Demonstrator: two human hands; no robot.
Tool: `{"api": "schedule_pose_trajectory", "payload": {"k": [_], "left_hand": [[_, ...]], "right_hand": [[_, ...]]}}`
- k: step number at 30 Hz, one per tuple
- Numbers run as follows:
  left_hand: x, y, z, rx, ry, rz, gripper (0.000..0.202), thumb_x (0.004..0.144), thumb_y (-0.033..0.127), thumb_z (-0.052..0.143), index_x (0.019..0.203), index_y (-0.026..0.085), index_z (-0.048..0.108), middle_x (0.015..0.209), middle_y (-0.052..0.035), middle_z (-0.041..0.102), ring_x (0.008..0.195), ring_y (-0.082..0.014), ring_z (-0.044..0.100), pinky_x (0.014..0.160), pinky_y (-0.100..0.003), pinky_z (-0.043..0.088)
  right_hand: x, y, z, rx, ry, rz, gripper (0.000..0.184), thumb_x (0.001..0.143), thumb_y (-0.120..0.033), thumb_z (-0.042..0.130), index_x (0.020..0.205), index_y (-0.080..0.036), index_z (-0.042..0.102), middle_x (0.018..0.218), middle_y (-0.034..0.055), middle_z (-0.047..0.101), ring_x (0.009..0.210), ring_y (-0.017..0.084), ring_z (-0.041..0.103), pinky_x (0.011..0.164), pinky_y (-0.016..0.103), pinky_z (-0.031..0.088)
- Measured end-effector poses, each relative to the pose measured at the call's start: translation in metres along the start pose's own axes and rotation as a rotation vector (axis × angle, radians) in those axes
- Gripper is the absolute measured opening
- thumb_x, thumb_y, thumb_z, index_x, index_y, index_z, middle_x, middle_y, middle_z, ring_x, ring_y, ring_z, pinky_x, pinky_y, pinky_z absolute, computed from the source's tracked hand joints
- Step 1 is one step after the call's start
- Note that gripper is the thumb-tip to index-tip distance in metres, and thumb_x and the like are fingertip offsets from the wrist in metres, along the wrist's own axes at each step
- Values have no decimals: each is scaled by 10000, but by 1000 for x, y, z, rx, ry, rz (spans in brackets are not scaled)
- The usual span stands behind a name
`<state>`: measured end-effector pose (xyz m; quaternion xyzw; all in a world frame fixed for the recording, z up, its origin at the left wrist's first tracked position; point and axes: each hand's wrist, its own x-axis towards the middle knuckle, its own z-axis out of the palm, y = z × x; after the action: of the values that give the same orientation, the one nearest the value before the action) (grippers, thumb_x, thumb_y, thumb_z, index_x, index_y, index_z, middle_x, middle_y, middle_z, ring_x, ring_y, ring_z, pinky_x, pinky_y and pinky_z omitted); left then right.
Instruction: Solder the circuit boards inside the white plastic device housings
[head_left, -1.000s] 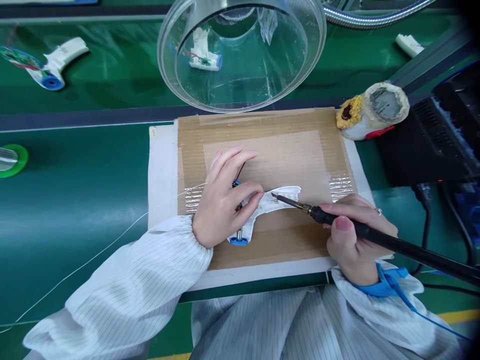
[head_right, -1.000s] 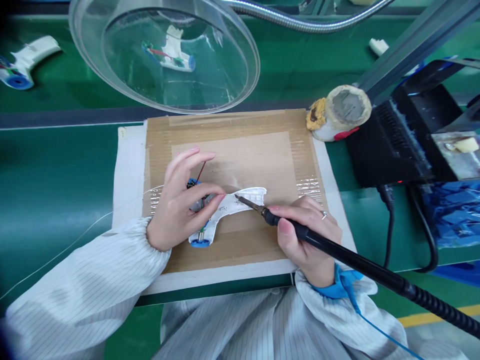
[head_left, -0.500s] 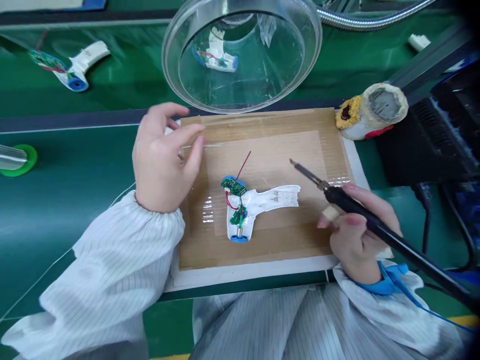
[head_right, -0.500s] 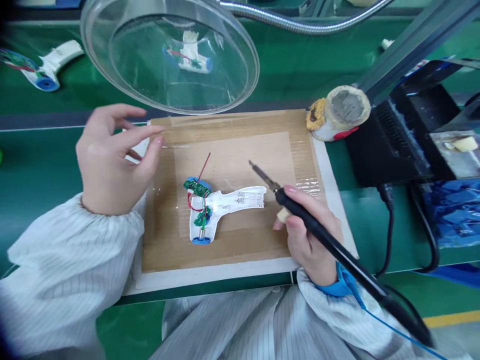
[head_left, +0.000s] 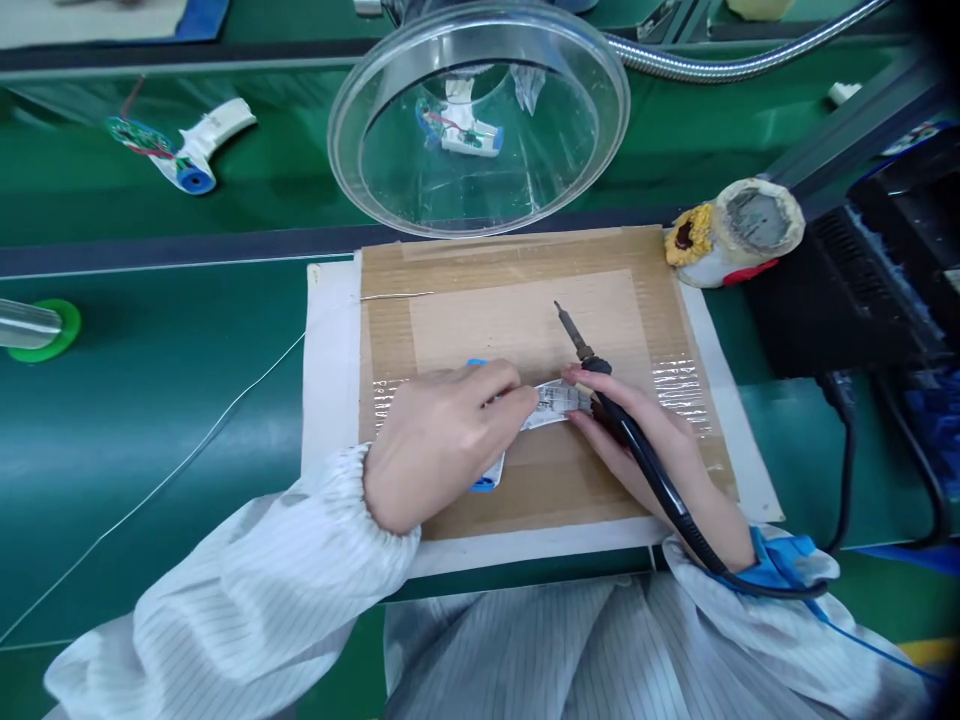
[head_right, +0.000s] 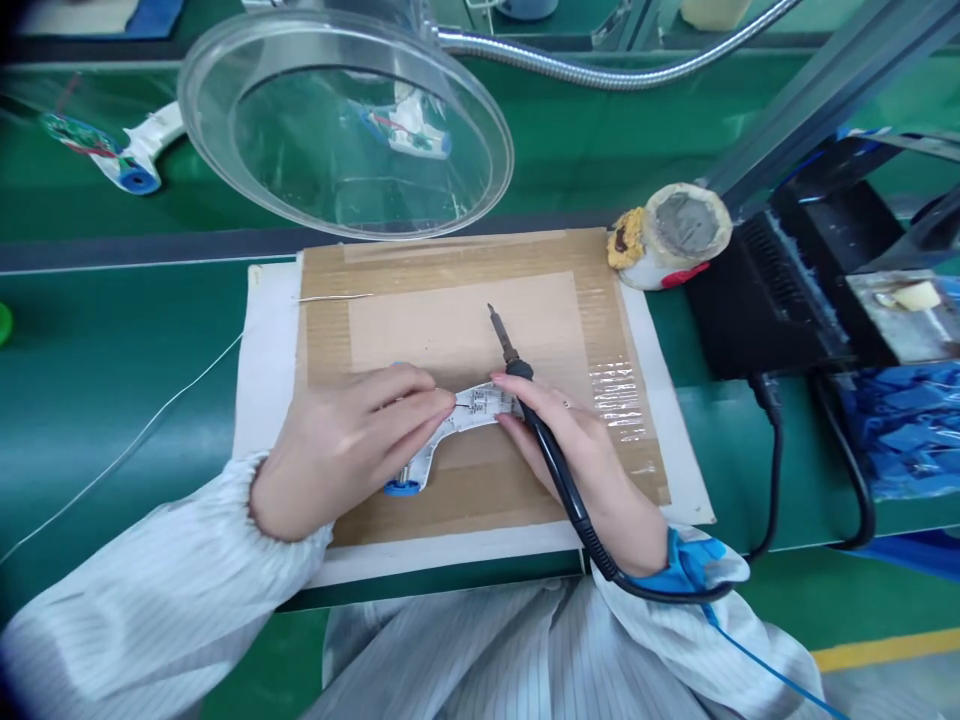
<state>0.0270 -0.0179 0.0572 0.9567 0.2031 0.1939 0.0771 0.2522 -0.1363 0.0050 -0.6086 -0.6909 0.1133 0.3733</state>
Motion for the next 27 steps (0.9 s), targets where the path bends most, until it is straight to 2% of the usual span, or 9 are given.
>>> {"api": "schedule_pose_trajectory", "payload": {"k": [2, 5, 7, 9, 12, 15, 18, 22, 27], "left_hand": [[-5, 2, 11, 26, 66, 13, 248, 1079, 177, 563, 906, 203, 739, 913, -36, 751, 775, -179, 653, 690, -341, 448], [-9, 1, 25, -95, 178, -93, 181, 1018, 167, 639, 883, 222, 746, 1164, -94, 733, 1056, -263, 655, 887, -436, 479], [-10, 0, 31, -215, 199, -160, 153, 987, 156, 660, 883, 220, 752, 1311, -128, 667, 1228, -307, 606, 1028, -503, 473], [-10, -1, 35, -333, 174, -190, 144, 987, 150, 653, 893, 205, 748, 1355, -147, 619, 1299, -307, 585, 1100, -509, 475], [-10, -2, 37, -468, 134, -249, 143, 999, 139, 629, 912, 188, 732, 1358, -151, 591, 1318, -280, 607, 1105, -461, 514], [-9, -1, 37, -516, 135, -282, 142, 1002, 133, 627, 915, 183, 727, 1348, -146, 587, 1321, -271, 617, 1109, -438, 523], [-9, 0, 38, -520, 140, -279, 139, 999, 128, 634, 917, 178, 735, 1338, -147, 590, 1323, -273, 618, 1109, -430, 521], [-9, -1, 39, -515, 144, -284, 137, 995, 120, 636, 917, 177, 734, 1337, -148, 591, 1307, -264, 625, 1109, -424, 524], [-8, 0, 39, -498, 143, -287, 122, 994, 130, 640, 924, 177, 729, 1334, -145, 595, 1288, -261, 635, 1105, -427, 531]], "right_hand": [[-1, 1, 1, -20, 3, 0, 489, 1053, -211, 681, 1514, -328, 569, 1402, 31, 748, 1213, 221, 770, 1040, 338, 650], [-1, -2, 1, -26, 26, 3, 471, 1051, -207, 683, 1496, -332, 593, 1371, 26, 765, 1182, 223, 783, 1013, 335, 658], [-3, -6, -2, -7, 108, 54, 412, 1056, -208, 676, 1450, -322, 639, 1272, 18, 805, 1132, 219, 798, 986, 330, 660], [-6, -11, -7, 38, 244, 88, 337, 1071, -258, 665, 1405, -308, 684, 1094, 12, 838, 986, 212, 820, 903, 334, 667], [-12, -14, -16, 147, 383, 34, 268, 1097, -398, 618, 1302, -294, 756, 783, -5, 771, 665, 195, 736, 649, 346, 612], [-16, -13, -20, 196, 346, -3, 240, 1099, -402, 605, 1144, -282, 808, 665, -16, 685, 539, 170, 619, 516, 330, 497], [-16, -9, -17, 203, 330, -20, 200, 1084, -333, 625, 1089, -266, 814, 677, -13, 686, 515, 154, 584, 485, 327, 449], [-14, -5, -10, 220, 394, -75, 188, 1075, -295, 631, 1080, -254, 815, 663, -23, 666, 507, 141, 561, 468, 323, 417], [-13, -4, -10, 239, 357, -70, 181, 1074, -282, 637, 1094, -249, 814, 719, -15, 715, 554, 142, 606, 504, 324, 466]]}}
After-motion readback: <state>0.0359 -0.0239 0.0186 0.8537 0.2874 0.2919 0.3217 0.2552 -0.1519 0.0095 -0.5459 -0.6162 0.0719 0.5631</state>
